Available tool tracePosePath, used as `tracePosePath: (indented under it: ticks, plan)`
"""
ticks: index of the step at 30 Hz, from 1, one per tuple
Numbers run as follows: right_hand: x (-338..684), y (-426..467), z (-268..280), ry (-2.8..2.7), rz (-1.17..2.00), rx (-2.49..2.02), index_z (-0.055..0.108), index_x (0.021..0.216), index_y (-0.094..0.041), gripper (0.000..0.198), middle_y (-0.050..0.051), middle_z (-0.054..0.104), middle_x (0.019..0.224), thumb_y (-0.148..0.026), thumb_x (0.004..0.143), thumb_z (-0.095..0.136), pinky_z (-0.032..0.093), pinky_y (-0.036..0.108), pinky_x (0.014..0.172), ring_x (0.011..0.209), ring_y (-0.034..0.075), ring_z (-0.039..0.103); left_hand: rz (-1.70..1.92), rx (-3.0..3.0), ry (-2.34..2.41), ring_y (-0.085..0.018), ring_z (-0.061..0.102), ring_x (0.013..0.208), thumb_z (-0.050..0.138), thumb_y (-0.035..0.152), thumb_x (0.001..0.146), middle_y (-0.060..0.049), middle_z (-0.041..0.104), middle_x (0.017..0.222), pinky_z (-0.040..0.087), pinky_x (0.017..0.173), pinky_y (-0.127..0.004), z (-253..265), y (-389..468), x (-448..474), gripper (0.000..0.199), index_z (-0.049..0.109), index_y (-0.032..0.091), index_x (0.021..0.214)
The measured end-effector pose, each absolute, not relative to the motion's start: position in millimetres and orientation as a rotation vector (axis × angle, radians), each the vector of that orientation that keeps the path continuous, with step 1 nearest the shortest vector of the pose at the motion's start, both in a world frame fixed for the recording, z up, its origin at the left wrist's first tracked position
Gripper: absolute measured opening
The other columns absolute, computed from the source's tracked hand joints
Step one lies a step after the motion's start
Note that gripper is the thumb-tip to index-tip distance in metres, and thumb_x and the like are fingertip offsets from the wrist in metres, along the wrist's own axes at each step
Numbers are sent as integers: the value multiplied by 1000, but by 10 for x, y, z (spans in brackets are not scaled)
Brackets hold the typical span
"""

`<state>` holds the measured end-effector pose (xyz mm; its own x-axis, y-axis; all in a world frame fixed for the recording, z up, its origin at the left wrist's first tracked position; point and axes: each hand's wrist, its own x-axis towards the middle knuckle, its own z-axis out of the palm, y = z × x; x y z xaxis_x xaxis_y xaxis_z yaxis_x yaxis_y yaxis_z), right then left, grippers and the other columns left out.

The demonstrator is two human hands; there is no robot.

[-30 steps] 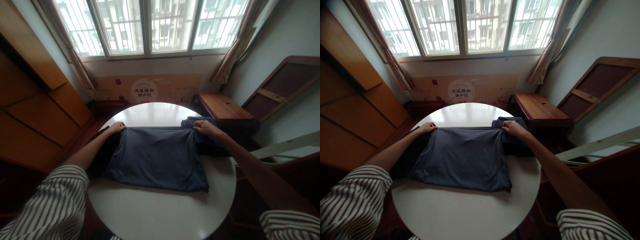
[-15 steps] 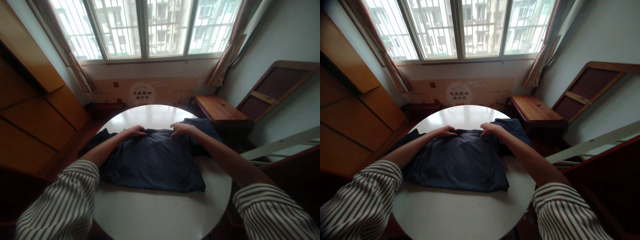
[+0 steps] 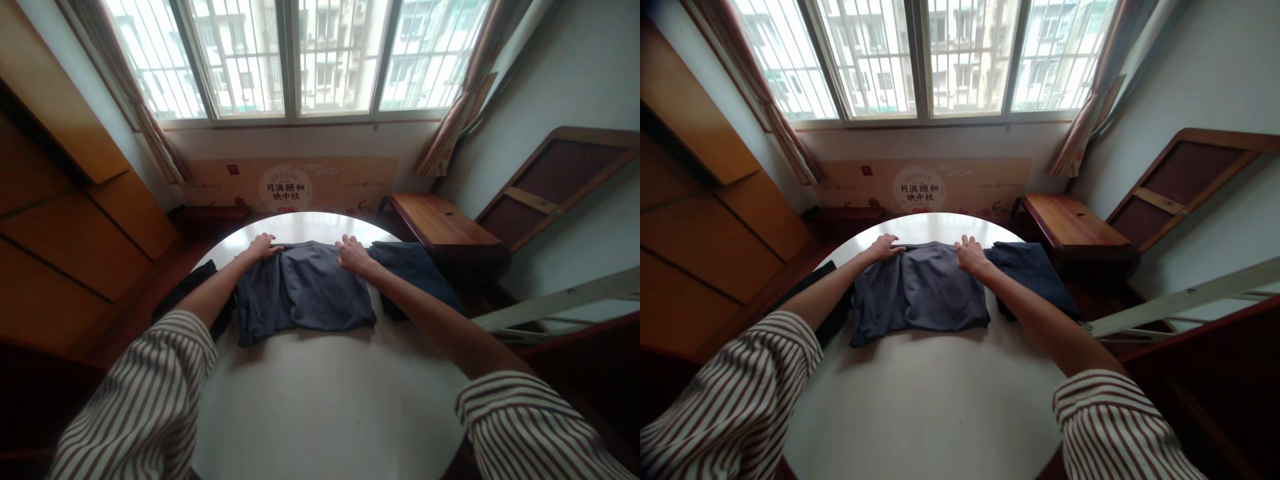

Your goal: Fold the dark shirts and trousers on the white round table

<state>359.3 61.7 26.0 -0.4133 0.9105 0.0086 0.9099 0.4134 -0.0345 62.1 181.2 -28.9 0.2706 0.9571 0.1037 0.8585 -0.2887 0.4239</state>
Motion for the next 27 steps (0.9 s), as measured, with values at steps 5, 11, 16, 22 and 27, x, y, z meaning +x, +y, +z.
tracePosePath:
  ticks: [5, 11, 16, 22, 27]
  plan:
    - [3588, -224, -61, -2726, -66, -1371, 67, 113, -13, 32, 19, 60, 126, -38, 95, 57, 42, 47, 103, 116, 32, 55, 405, 2495, 1650, -30, 63, 101, 48, 46, 91, -16, 67, 104, 45, 90, -37, -175, 878, 452, 39, 68, 16, 105]
    - [3806, -853, -408, -2782, -108, -1224, 60, 128, -14, 40, 17, 60, 131, -17, 89, 56, 46, 47, 97, 117, 32, 55, 148, 2191, 1769, -29, 69, 72, 46, 60, 91, -12, 69, 72, 48, 71, -38, -219, -387, 8, 50, 64, 23, 63]
    - [3932, -755, -519, -2767, -234, -1375, 58, 132, -14, 58, 16, 61, 129, 4, 78, 47, 53, 40, 89, 112, 29, 58, 771, 1455, 1708, -29, 67, 107, 73, 44, 81, -17, 68, 121, 55, 86, -36, -402, -621, 84, 49, 61, 17, 119]
    - [3918, -758, -562, -2671, -294, -1459, 62, 124, -12, 47, 14, 66, 120, 5, 84, 44, 54, 32, 84, 108, 25, 59, 1128, 872, 1407, -27, 72, 96, 88, 31, 67, -16, 73, 107, 60, 83, -35, -454, -363, 387, 51, 65, 11, 108]
    - [3921, -744, -596, -2645, -347, -1515, 63, 123, -14, 39, 12, 68, 118, 0, 90, 46, 51, 33, 83, 106, 26, 59, 1065, 832, 1421, -28, 73, 88, 90, 23, 61, -13, 75, 95, 61, 76, -35, -371, -57, 543, 55, 67, 11, 109]
